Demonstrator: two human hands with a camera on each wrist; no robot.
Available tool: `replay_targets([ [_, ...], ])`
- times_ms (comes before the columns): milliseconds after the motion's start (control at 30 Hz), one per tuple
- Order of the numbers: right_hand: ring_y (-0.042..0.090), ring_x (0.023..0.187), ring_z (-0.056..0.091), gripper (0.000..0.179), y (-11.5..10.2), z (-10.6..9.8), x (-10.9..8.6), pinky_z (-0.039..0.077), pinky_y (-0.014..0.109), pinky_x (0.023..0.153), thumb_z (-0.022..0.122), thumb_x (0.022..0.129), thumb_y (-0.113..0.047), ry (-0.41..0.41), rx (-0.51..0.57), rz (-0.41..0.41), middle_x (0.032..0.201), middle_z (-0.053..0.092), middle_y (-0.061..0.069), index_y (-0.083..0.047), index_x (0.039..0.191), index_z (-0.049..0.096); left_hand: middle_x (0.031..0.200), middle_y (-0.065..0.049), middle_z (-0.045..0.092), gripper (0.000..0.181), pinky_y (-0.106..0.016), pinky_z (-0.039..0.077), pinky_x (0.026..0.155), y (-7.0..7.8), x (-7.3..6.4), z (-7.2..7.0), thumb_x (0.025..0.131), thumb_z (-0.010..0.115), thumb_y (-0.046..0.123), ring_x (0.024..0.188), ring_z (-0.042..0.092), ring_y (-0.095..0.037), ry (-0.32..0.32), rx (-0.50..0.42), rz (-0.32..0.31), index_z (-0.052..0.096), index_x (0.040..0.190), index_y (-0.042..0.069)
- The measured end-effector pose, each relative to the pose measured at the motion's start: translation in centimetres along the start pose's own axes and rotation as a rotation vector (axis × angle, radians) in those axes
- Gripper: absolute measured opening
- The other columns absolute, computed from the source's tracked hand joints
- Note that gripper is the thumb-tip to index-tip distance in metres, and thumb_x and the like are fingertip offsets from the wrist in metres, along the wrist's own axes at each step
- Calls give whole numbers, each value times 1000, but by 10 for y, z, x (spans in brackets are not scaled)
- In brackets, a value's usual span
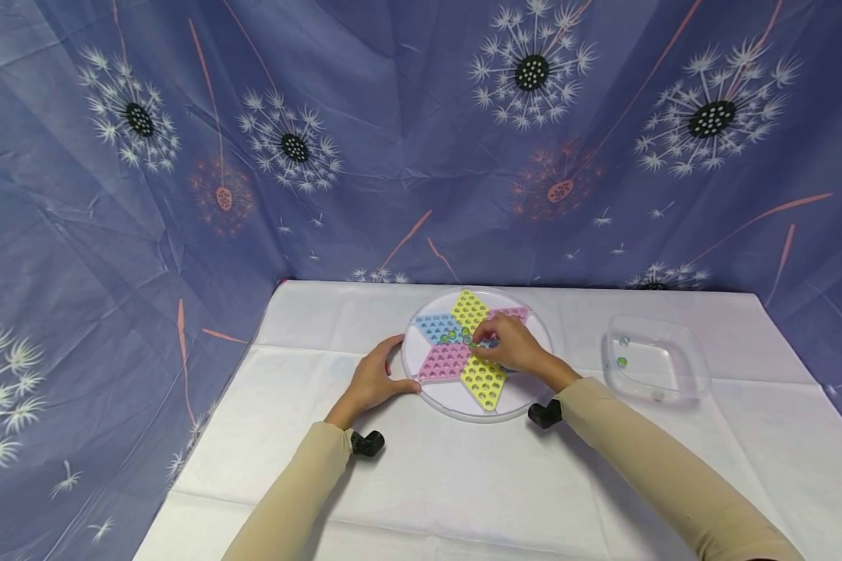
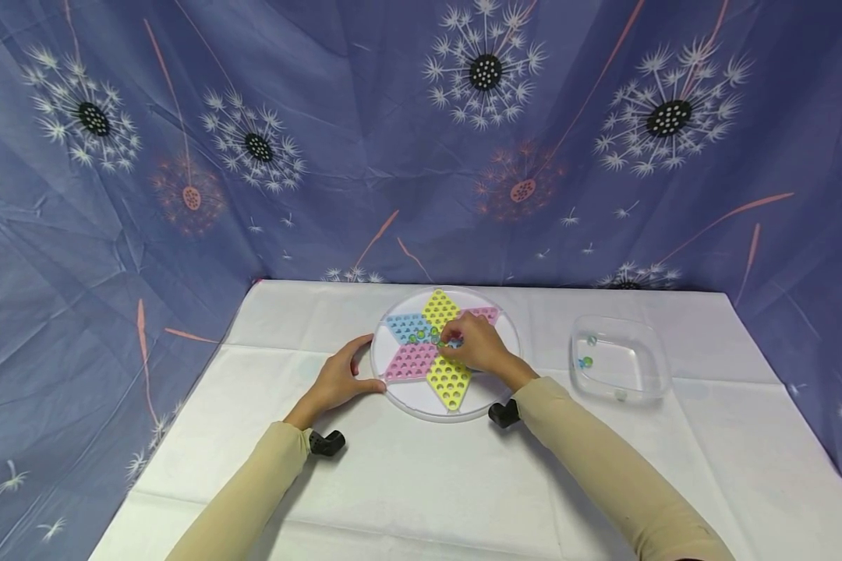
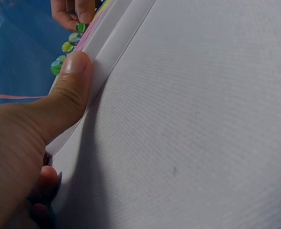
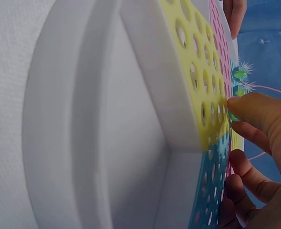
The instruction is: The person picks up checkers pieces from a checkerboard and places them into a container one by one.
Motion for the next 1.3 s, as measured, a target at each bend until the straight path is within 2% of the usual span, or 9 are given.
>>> replay_targets([
  [367, 22, 88, 56, 15, -1, -6, 2, 45, 38, 81, 85, 85, -14, 11, 55, -61, 93, 65, 6, -8, 95, 75, 86, -7, 54, 103, -32, 37, 69, 1, 0, 0, 71, 96, 32, 72, 42, -16, 2, -1, -7, 42, 156, 12],
  [667, 27, 90, 58, 17, -7, -10, 1, 48, 38, 80, 83, 87, -13, 67, 79, -74, 101, 65, 13, -8, 101, 75, 86, -8, 53, 103, -32, 36, 68, 0, 1, 1, 71, 96, 33, 71, 42, -16, 4, -5, -8, 43, 157, 12],
  [933, 29, 88, 60, 20, -12, -12, 1, 48, 37, 77, 83, 88, -15, 92, 91, -95, 104, 65, 13, -7, 104, 74, 86, -8, 53, 103, -31, 37, 68, -1, 1, 1, 72, 96, 34, 71, 42, -15, 1, -2, -8, 42, 157, 13],
  [1300, 27, 92, 61, 19, -9, -18, -3, 50, 43, 84, 83, 88, -18, 114, 53, -80, 104, 67, 12, -10, 103, 75, 85, -4, 51, 102, -32, 37, 68, -2, 0, 1, 72, 96, 34, 71, 42, -15, 8, 10, -8, 43, 156, 13],
])
Point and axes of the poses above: each hand's wrist, its own x-axis towards the middle knuckle, its own z-axis out of the palm, y = z × x, the point moved 1 cm from there along x, towards the middle knuckle
